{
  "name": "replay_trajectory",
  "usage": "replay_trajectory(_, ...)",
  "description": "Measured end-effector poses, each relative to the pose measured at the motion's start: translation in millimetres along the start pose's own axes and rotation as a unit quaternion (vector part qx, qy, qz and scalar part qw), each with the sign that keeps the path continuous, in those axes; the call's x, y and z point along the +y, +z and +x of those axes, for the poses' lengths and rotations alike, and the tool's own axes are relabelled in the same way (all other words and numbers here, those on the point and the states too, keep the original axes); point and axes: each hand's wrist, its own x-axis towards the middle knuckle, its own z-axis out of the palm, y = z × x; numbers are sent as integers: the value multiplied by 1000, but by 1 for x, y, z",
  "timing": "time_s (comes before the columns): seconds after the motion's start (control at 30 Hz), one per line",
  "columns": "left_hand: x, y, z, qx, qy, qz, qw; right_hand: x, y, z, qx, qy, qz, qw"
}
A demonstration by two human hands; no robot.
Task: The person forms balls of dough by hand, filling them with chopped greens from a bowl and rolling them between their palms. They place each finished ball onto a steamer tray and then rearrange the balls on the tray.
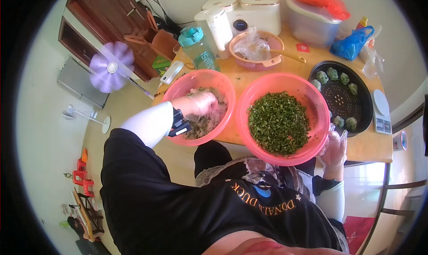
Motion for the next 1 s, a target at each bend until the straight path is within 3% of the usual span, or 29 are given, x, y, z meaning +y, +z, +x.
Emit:
replay_trajectory(0.03, -1, -5, -1, 8, -37, 10, 999, -1, -2, 0, -18, 16, 12, 1000)
replay_trajectory(0.07, -19, -6, 3, 25, 7, -47, 999, -2, -4, 1, -19, 17, 12, 1000)
replay_trajectory(0.1, -20, -18, -4, 43, 10, -189, 981, -3, -5, 2, -51, 22, 19, 998)
replay_trajectory(0.17, -14, -34, -13, 92, -59, -340, 934, -2, -6, 2, -83, 32, 28, 996)
replay_trajectory(0.23, -2, -39, -20, 92, -53, -371, 923, -3, -4, 3, -77, 35, 3, 996)
replay_trajectory(0.3, 26, -44, -25, 6, -133, -432, 892, -2, -8, 4, -117, 32, 40, 992)
replay_trajectory(0.33, 17, -40, -19, -49, 50, -193, 979, -1, -10, 4, -155, 29, 76, 985)
replay_trajectory(0.37, 24, -30, -19, -18, 58, 19, 998, -1, -10, 4, -153, 26, 77, 985)
replay_trajectory(0.4, 22, -8, -7, -58, -55, -338, 938, -1, -10, 5, -144, 36, 83, 985)
replay_trajectory(0.43, 26, 6, 2, -91, -163, -646, 740, -2, -11, 5, -135, 46, 88, 986)
replay_trajectory(0.53, 43, 13, 7, -46, -197, -683, 702, -6, -11, 6, -123, 54, 83, 987)
replay_trajectory(0.57, 43, 17, 9, -51, -195, -681, 704, -6, -9, 5, -136, 69, 98, 983)
replay_trajectory(0.6, 42, 19, 11, -62, -121, -628, 766, -3, -5, 2, -45, 33, 78, 995)
replay_trajectory(0.63, 42, 22, 13, -73, -44, -569, 818, -3, -4, 1, -39, 26, 76, 996)
replay_trajectory(0.7, 44, 18, 9, -92, -59, -584, 805, -5, -5, 4, -110, 46, 70, 990)
replay_trajectory(0.77, 48, 9, 7, -57, -43, -414, 908, -4, -9, 3, -93, 38, 60, 993)
replay_trajectory(0.8, 18, 34, 19, -30, -11, -406, 913, -4, -12, 3, -104, 34, 46, 993)
replay_trajectory(0.83, 2, 42, 25, -30, -7, -404, 914, -4, -13, 4, -115, 30, 32, 992)
replay_trajectory(0.9, -23, 54, 35, -27, -125, -461, 878, -4, -15, 3, -110, 17, 25, 993)
replay_trajectory(0.93, -28, 56, 40, -35, -164, -624, 763, -4, -16, 2, -111, 20, 28, 993)
replay_trajectory(1.0, -20, 58, 32, -49, -141, -602, 785, -3, -17, 4, -111, 25, 32, 993)
